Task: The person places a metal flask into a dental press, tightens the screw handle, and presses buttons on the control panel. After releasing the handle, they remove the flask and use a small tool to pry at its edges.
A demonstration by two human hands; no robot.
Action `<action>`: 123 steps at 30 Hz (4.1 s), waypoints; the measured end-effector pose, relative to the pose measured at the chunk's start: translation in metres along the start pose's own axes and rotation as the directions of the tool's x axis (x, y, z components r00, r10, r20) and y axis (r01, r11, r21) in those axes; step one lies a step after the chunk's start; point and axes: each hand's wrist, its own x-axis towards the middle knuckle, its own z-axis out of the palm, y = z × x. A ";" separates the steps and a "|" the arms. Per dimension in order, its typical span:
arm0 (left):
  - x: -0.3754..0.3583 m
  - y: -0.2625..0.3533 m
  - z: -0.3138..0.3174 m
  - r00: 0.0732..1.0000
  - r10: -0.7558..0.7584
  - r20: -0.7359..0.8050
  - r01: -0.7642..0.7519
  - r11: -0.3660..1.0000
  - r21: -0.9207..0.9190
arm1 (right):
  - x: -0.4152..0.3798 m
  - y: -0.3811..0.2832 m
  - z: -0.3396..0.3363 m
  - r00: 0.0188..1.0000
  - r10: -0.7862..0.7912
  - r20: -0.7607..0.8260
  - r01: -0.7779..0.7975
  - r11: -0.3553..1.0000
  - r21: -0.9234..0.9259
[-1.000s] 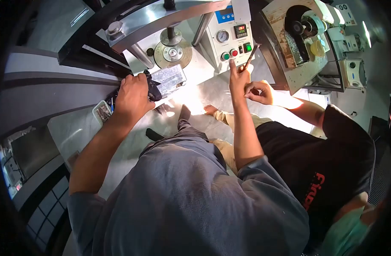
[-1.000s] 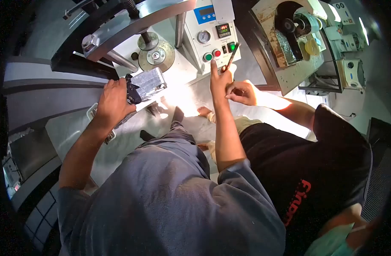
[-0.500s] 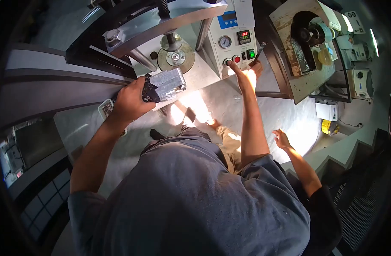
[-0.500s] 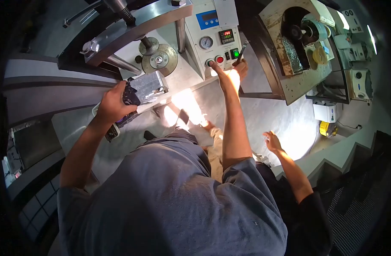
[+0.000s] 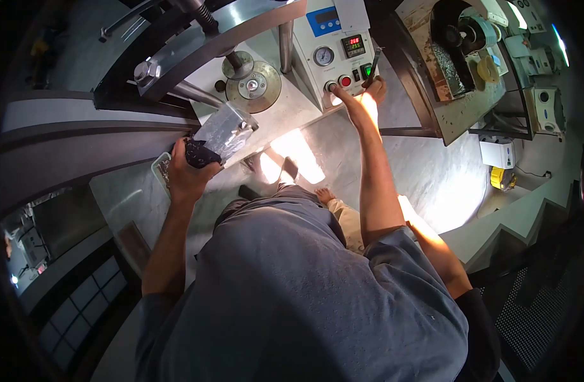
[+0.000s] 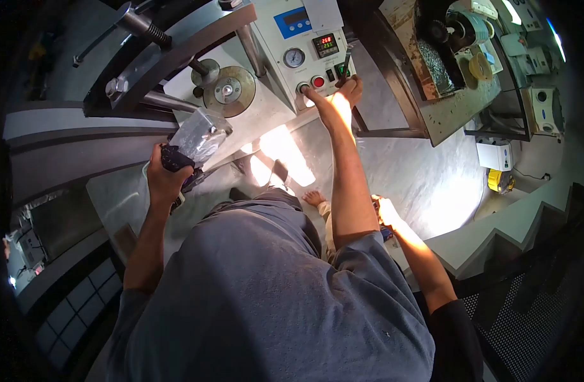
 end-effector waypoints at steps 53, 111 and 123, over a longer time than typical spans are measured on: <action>0.047 0.110 0.095 0.655 -0.312 -0.688 0.212 0.950 -0.228 | -0.017 -0.055 0.062 0.557 -0.505 0.659 0.653 0.757 0.027; 0.053 0.110 0.107 0.690 -0.087 -0.718 0.084 0.996 -0.040 | -0.001 -0.104 0.069 0.361 -0.058 0.931 0.792 0.545 -0.273; 0.061 0.114 0.105 0.711 -0.152 -0.686 0.187 0.982 -0.024 | 0.002 -0.112 0.068 0.375 -0.015 0.927 0.785 0.536 -0.309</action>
